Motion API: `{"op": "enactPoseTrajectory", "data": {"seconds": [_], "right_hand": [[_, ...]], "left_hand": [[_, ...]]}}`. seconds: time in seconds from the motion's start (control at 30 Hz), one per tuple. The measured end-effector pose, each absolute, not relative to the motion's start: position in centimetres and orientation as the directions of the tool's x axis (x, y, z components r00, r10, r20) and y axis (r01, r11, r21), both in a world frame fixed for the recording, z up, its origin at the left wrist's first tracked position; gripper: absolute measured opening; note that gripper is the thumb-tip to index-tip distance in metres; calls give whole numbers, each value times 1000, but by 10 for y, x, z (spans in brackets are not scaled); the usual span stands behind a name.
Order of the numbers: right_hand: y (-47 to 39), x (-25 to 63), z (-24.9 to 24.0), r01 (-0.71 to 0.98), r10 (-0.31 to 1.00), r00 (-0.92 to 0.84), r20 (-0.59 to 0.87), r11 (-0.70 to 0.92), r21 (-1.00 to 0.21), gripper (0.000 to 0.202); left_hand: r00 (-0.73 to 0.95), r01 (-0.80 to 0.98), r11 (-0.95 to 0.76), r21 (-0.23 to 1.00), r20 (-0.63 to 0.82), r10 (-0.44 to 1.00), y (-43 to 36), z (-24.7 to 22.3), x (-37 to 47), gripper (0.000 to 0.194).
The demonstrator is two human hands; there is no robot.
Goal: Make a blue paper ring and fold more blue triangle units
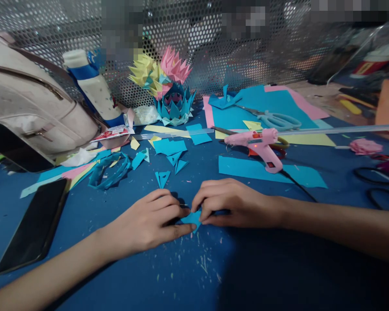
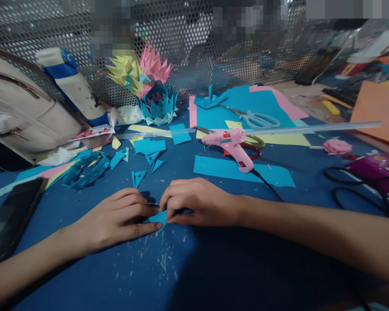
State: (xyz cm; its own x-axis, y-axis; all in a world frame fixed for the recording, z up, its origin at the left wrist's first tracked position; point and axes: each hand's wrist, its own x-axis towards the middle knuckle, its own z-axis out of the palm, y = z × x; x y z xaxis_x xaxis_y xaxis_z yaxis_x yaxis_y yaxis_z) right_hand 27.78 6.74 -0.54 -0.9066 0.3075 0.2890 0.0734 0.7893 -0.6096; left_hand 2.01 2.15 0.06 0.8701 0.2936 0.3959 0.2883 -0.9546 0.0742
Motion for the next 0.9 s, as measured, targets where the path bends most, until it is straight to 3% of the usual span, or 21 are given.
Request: {"op": "enactPoseTrajectory", "data": {"seconds": [0.37,0.53,0.63,0.9], "right_hand": [[67,278,-5,74,305,-909,283,788,-612,8],[67,277,-4,72,301,-909,289,796,-601,8],[67,277,-3,73,296,-909,294,807,-586,9],[64,277,-7,61,207,-908,364,925,-375,16]], "left_hand": [[910,264,-964,-32,339,238,23,8,18,30],[911,331,-936,-123,298,283,-4,11,28,42],[889,411,-879,-240,320,328,-29,5,36,43],[808,568,-779,-265,358,468,-48,2,48,43]]}}
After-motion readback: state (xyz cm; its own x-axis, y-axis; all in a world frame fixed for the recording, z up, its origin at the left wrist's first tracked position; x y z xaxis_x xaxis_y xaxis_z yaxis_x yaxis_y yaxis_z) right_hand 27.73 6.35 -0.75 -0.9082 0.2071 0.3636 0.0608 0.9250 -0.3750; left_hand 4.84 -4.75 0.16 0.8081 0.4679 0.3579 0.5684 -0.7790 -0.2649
